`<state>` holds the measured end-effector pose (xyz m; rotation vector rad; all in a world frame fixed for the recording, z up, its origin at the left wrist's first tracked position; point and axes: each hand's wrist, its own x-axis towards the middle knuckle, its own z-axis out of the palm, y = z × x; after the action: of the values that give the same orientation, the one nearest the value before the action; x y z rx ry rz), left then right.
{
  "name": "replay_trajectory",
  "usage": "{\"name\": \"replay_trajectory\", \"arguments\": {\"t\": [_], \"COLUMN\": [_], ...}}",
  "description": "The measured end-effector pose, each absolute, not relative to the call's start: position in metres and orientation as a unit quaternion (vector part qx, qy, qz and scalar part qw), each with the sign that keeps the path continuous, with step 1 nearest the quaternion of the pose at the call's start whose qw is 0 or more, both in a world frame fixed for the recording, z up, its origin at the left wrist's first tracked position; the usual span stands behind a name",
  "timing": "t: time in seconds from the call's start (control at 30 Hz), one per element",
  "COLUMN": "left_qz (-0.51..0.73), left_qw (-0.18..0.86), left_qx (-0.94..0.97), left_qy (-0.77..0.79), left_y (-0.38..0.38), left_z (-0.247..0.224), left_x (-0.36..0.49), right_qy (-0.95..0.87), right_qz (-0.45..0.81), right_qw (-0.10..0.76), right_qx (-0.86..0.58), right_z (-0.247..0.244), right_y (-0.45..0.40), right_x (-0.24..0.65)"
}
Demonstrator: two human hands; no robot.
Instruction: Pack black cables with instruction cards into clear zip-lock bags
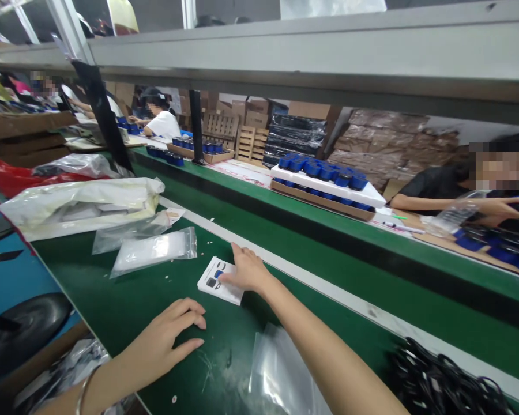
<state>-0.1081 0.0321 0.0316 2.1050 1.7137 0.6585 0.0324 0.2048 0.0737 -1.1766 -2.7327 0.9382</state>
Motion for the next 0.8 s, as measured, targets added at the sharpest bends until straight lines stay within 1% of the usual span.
{"name": "replay_trajectory", "arguments": {"t": [0.13,0.23,0.43,0.6,0.8], "left_qz": [0.228,0.225,0.208,0.190,0.173], "left_qw": [0.176,0.170,0.156,0.145,0.129], "left_qx": [0.745,0.747,0.756,0.762,0.768], "left_qy": [0.601,0.602,0.601,0.602,0.603], "left_y": [0.033,0.035,0.035,0.034,0.048], "left_z": [0.032,0.033,0.033,0.028,0.028], "left_x": [-0.111,-0.111,-0.097,-0.082,-0.077], "right_qy": [-0.911,-0.928,-0.941,-0.928,-0.914], "right_qz": [0.230,0.187,0.158,0.152,0.116], "right_qw": [-0.017,-0.014,-0.006,0.012,0.038], "right_qx": [-0.341,-0.321,-0.299,-0.341,-0.386], "right_z": [0.068,0.065,0.065,0.065,0.067], "right_y": [0.183,0.181,0.199,0.200,0.194], "right_x": [0.035,0.036,0.042,0.047,0.044]}}
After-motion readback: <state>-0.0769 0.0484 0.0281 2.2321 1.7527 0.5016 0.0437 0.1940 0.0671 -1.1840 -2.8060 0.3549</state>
